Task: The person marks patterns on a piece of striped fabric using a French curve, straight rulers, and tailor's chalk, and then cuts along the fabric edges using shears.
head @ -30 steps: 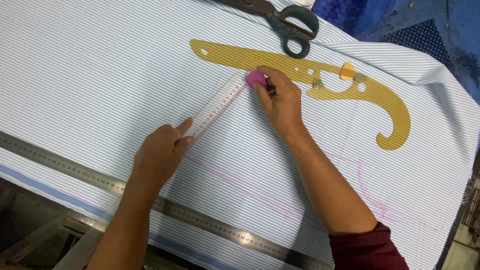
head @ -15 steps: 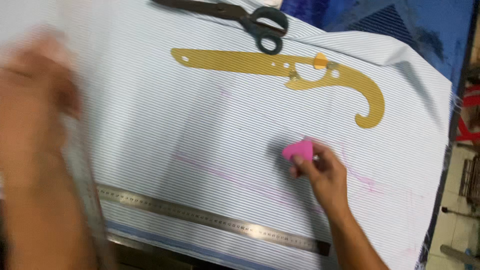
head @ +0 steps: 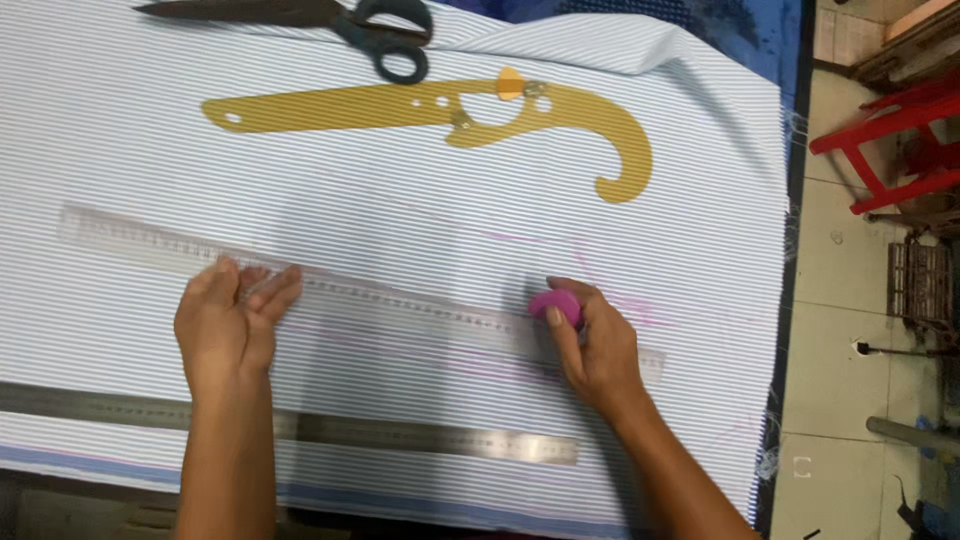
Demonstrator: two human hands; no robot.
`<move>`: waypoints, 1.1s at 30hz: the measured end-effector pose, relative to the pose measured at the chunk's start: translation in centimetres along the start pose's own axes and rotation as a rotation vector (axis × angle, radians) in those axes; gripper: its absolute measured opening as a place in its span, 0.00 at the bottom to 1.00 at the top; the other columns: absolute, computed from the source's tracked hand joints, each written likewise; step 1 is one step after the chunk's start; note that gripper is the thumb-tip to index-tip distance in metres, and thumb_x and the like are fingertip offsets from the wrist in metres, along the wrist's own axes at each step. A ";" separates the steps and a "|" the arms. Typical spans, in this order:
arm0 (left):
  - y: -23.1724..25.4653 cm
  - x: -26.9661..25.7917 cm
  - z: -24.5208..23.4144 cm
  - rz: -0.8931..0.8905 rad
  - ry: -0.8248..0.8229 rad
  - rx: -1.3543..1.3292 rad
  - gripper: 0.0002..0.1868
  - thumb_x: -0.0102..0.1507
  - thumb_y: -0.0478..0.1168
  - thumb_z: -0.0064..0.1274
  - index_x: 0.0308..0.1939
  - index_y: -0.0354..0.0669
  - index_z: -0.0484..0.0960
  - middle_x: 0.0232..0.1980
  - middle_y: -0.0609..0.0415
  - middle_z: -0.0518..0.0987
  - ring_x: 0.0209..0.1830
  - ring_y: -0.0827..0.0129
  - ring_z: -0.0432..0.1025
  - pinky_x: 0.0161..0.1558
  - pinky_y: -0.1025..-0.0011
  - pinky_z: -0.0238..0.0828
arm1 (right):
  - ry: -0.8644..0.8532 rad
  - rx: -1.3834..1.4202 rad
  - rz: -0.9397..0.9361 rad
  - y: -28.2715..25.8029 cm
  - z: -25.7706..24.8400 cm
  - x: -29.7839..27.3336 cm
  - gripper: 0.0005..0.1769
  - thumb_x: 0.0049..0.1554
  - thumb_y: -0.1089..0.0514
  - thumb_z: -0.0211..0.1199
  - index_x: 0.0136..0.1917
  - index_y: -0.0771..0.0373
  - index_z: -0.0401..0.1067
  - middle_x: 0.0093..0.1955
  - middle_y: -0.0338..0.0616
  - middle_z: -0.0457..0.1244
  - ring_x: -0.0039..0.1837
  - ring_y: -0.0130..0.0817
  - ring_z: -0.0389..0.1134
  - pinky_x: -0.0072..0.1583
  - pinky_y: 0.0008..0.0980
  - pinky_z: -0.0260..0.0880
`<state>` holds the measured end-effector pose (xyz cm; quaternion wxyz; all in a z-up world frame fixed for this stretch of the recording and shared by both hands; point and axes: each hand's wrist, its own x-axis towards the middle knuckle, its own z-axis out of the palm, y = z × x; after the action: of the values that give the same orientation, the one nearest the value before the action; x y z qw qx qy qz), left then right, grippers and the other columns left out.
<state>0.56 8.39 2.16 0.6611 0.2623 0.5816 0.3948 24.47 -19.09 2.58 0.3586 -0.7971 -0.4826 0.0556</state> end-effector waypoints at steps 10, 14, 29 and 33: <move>-5.8 -4.0 3.0 -0.148 -0.134 0.088 0.07 0.67 0.33 0.56 0.41 0.45 0.71 0.44 0.41 0.84 0.39 0.50 0.82 0.41 0.61 0.82 | -0.096 0.311 0.152 5.3 -1.9 3.9 0.08 0.65 0.53 0.59 0.51 0.56 0.75 0.43 0.35 0.70 0.44 0.26 0.68 0.49 0.26 0.66; -6.7 2.1 0.8 -0.018 -0.249 -0.014 0.09 0.70 0.35 0.55 0.46 0.56 0.73 0.46 0.42 0.85 0.44 0.51 0.84 0.45 0.57 0.87 | 0.164 0.146 0.111 12.8 -1.8 6.5 0.07 0.60 0.59 0.75 0.48 0.63 0.79 0.39 0.51 0.66 0.41 0.44 0.67 0.47 0.40 0.69; -5.1 2.1 2.4 0.075 -0.090 0.081 0.15 0.69 0.34 0.58 0.48 0.51 0.65 0.42 0.42 0.84 0.37 0.55 0.84 0.41 0.64 0.86 | -0.183 0.159 -0.047 11.0 -3.1 9.7 0.06 0.65 0.59 0.64 0.54 0.55 0.80 0.47 0.35 0.68 0.48 0.28 0.65 0.54 0.25 0.63; -4.1 1.0 3.4 0.102 -0.082 0.127 0.15 0.69 0.36 0.60 0.48 0.50 0.65 0.42 0.42 0.83 0.37 0.56 0.84 0.40 0.68 0.86 | -0.141 0.173 -0.034 11.6 -2.8 9.5 0.06 0.65 0.59 0.65 0.55 0.56 0.80 0.45 0.36 0.67 0.47 0.27 0.65 0.51 0.26 0.63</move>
<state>4.75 7.31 -1.11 0.6455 0.3490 0.5636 0.3792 39.15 -16.09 -0.11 0.3922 -0.7490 -0.5134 0.1470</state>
